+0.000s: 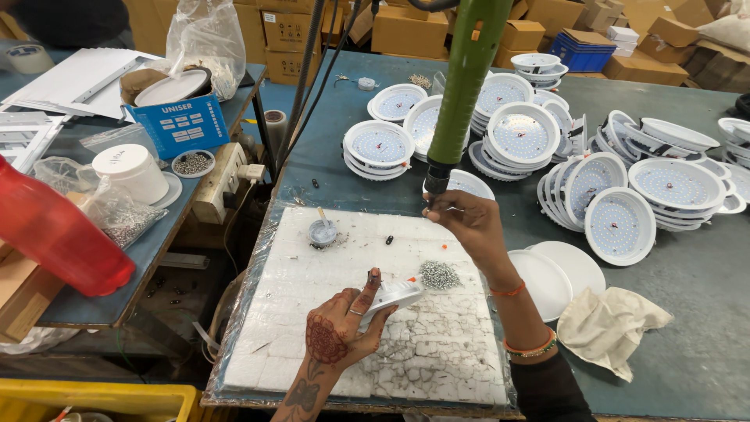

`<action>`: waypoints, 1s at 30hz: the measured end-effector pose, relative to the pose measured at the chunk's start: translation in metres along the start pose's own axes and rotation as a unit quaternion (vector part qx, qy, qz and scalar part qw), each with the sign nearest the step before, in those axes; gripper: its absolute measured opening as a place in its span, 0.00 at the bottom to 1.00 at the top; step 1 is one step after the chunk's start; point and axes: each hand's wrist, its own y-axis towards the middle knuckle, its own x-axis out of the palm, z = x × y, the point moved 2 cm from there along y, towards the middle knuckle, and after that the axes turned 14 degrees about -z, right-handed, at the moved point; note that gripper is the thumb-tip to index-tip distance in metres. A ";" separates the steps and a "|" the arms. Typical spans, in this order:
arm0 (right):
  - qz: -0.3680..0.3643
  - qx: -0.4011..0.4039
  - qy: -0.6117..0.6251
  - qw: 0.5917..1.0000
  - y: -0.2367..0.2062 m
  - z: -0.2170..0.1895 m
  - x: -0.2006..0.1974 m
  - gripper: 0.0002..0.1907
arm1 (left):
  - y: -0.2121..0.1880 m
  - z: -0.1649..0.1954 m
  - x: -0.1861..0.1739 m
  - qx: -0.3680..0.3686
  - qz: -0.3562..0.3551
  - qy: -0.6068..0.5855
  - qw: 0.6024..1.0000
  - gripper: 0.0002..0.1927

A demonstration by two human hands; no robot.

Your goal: The person assembles LED light fixtures by placing covers onto the base, using a powered screwdriver to secure components, and placing the assembled units into a bin.

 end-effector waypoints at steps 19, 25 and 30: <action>0.035 -0.025 0.029 0.999 0.049 0.013 -0.017 0.30 | 0.001 0.003 -0.002 -0.002 -0.014 0.010 1.000 0.41; -0.065 -0.072 -0.027 0.995 0.112 -0.009 -0.036 0.29 | 0.003 0.011 -0.006 0.010 -0.003 -0.001 1.000 0.41; -0.040 -0.055 0.049 0.996 0.169 -0.048 -0.037 0.26 | 0.001 0.014 -0.007 0.018 0.002 -0.024 1.000 0.39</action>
